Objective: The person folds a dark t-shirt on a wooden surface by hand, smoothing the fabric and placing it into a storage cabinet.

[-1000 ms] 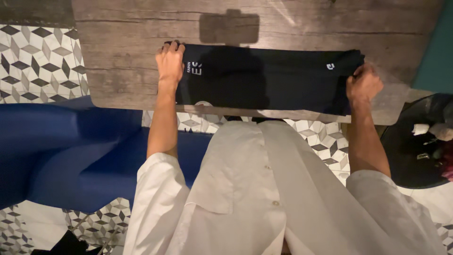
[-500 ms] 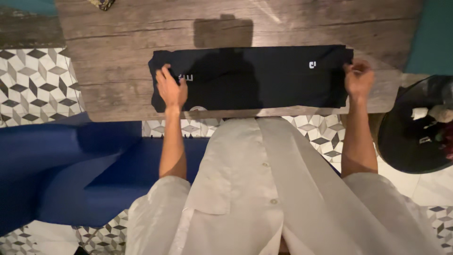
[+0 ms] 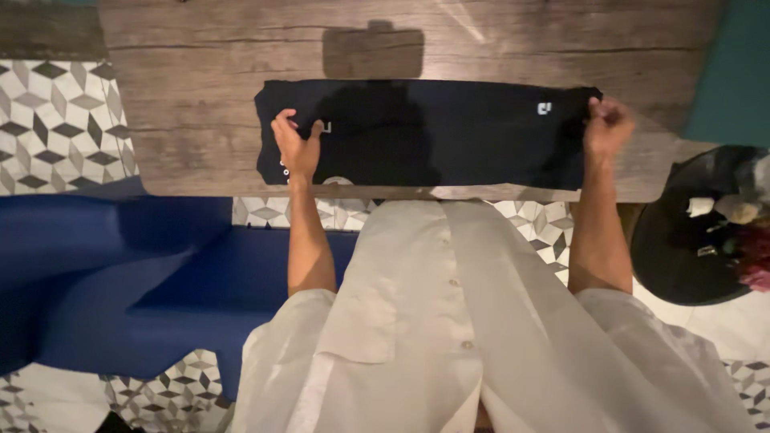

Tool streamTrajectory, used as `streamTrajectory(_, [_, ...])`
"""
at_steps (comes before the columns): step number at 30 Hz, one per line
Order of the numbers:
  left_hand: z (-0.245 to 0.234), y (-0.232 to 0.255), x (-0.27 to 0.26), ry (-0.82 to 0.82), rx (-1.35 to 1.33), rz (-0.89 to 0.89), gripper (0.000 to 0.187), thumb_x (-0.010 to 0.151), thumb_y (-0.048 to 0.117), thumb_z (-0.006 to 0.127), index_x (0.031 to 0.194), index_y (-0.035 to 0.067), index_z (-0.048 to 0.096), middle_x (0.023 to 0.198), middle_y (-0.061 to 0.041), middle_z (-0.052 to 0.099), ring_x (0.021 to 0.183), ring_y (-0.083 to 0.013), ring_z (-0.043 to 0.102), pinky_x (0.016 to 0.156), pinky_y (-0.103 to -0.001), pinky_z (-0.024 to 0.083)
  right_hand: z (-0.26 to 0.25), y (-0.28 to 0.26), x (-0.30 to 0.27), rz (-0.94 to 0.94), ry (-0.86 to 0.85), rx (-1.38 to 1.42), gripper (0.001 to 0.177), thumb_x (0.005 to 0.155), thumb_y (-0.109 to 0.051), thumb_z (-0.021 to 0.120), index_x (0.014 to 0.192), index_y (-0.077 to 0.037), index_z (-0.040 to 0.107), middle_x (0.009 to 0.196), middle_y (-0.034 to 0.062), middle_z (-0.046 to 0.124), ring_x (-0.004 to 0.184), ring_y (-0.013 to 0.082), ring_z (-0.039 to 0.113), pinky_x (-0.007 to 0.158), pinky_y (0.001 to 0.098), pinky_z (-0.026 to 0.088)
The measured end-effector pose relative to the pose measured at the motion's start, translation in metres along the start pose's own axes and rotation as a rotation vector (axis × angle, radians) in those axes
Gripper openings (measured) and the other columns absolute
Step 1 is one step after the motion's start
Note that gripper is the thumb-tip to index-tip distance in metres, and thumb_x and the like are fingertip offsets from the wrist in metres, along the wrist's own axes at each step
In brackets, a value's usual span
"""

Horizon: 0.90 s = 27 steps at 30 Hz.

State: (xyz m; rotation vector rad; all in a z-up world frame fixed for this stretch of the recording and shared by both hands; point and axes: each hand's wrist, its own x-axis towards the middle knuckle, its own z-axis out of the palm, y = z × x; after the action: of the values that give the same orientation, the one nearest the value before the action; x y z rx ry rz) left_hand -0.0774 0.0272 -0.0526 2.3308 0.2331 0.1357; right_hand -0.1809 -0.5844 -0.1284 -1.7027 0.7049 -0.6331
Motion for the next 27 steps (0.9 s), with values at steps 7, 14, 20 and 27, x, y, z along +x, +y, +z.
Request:
streamTrajectory(7, [-0.005,0.03,-0.004,0.023,0.105,0.044,0.065,0.078,0.022,0.09,0.128,0.009,0.05,0.112,-0.014,0.051,0.105,-0.0356,0.053,0.088,-0.045,0.046,0.009,-0.04,-0.035,-0.126,-0.026,-0.441,0.023,0.095,0.0,0.082,0.109,-0.004,0.064,0.104,0.0089,0.067,0.096,0.0229,0.063,0.088,0.0372,0.056])
streamTrajectory(14, [0.002,0.075,-0.025,0.008,0.432,0.281,0.071,0.076,0.015,0.079,0.142,0.012,0.053,0.136,-0.017,0.05,0.121,-0.0372,0.052,0.093,-0.05,0.046,0.083,-0.164,-0.103,-0.476,-0.477,-0.642,0.035,0.087,-0.008,0.084,0.118,-0.007,0.067,0.115,0.0164,0.063,0.111,0.0367,0.059,0.094,0.0449,0.052])
streamTrajectory(20, [0.041,0.081,-0.024,-0.137,0.468,0.601,0.048,0.08,0.009,0.071,0.128,0.012,0.067,0.131,-0.009,0.06,0.114,-0.0322,0.056,0.089,-0.049,0.047,0.132,-0.166,-0.108,-0.457,-0.681,-0.703,0.031,0.087,-0.007,0.081,0.115,-0.01,0.069,0.104,0.0101,0.066,0.103,0.0331,0.062,0.086,0.044,0.052])
streamTrajectory(27, [0.05,0.082,-0.015,-0.112,0.446,0.588,0.012,0.085,0.006,0.071,0.096,0.009,0.068,0.102,-0.006,0.06,0.096,-0.0286,0.061,0.079,-0.045,0.049,0.123,-0.155,-0.101,-0.478,-0.678,-0.566,0.015,0.094,-0.005,0.075,0.103,-0.008,0.064,0.096,0.0116,0.063,0.086,0.0322,0.067,0.076,0.044,0.054])
